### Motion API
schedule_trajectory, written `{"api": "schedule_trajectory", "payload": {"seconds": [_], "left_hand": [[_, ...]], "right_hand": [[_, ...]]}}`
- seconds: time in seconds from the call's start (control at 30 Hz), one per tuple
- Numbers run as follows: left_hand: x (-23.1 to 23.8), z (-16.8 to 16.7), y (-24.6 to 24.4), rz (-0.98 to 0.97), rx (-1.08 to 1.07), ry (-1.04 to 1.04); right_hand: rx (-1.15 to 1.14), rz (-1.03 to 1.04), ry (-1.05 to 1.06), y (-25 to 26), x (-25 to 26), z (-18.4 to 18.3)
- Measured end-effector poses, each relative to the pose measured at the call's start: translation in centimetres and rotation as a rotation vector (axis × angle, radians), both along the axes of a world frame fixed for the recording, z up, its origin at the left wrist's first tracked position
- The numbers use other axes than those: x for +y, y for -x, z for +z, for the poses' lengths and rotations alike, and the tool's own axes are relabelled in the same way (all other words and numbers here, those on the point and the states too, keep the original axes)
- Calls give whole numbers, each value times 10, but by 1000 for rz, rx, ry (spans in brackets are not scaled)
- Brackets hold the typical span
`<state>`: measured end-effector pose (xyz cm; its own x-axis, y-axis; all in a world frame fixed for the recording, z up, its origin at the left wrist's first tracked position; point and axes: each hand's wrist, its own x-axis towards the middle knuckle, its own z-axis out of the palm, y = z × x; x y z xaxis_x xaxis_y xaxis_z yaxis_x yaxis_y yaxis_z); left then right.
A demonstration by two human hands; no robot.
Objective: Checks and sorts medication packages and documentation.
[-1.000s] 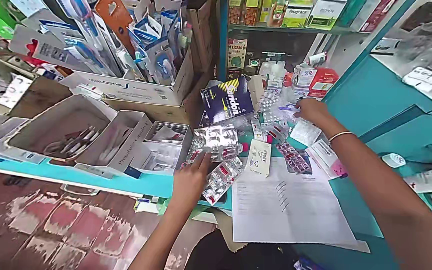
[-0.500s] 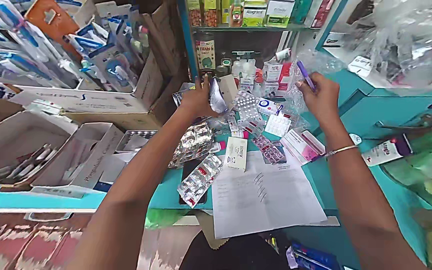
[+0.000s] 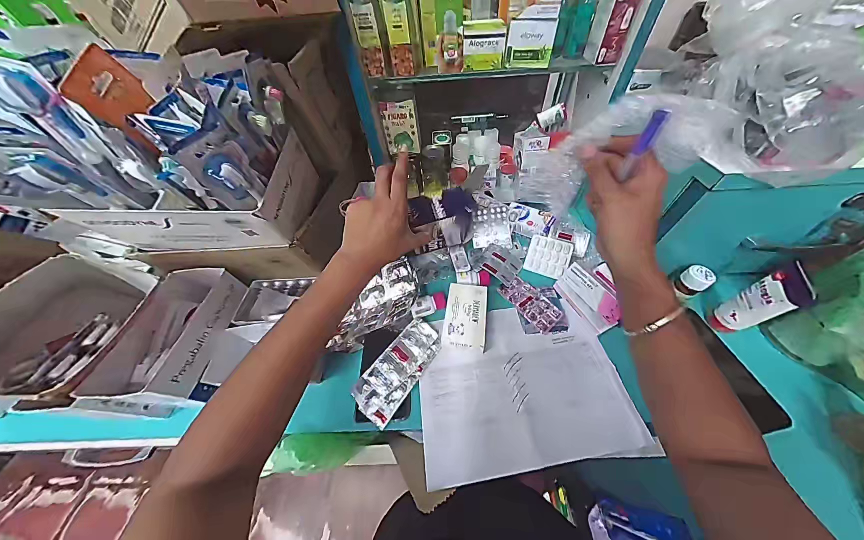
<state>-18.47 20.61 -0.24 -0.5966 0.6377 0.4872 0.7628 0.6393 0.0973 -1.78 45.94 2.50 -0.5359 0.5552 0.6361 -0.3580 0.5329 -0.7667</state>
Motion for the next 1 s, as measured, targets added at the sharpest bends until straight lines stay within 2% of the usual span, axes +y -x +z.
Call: {"api": "schedule_trajectory", "payload": {"seconds": [0.1,0.17,0.33,0.4,0.47,0.57,0.67,0.77,0.93,1.0], "left_hand": [[5,-8,7,35,-160,196],[15,3,8,55,-198,302],[48,27,13,81,-250,542],[45,42,11,78,-243,477],[30,58,-4,61,-231,311],[9,62,-28,-14,-194,115],[-3,61,-37,-94,-188,44],[-37,61,-32,-148,-132,-11],[-90,41,-49,-289,-98,-203],[-103,39,-60,-301,-67,-261]], "right_hand": [[-146,-1,-137,35,-18,-6],[-181,-92,-197,46,-21,-11],[-196,-288,-93,46,2,-35],[-127,-318,-22,43,19,-46],[-16,-311,17,40,23,-49],[84,-247,-122,43,-9,-42],[85,-75,-482,51,-44,-25],[-155,221,-551,45,-57,5],[-419,979,-741,45,-82,57],[-531,1135,-835,48,-98,72]]}}
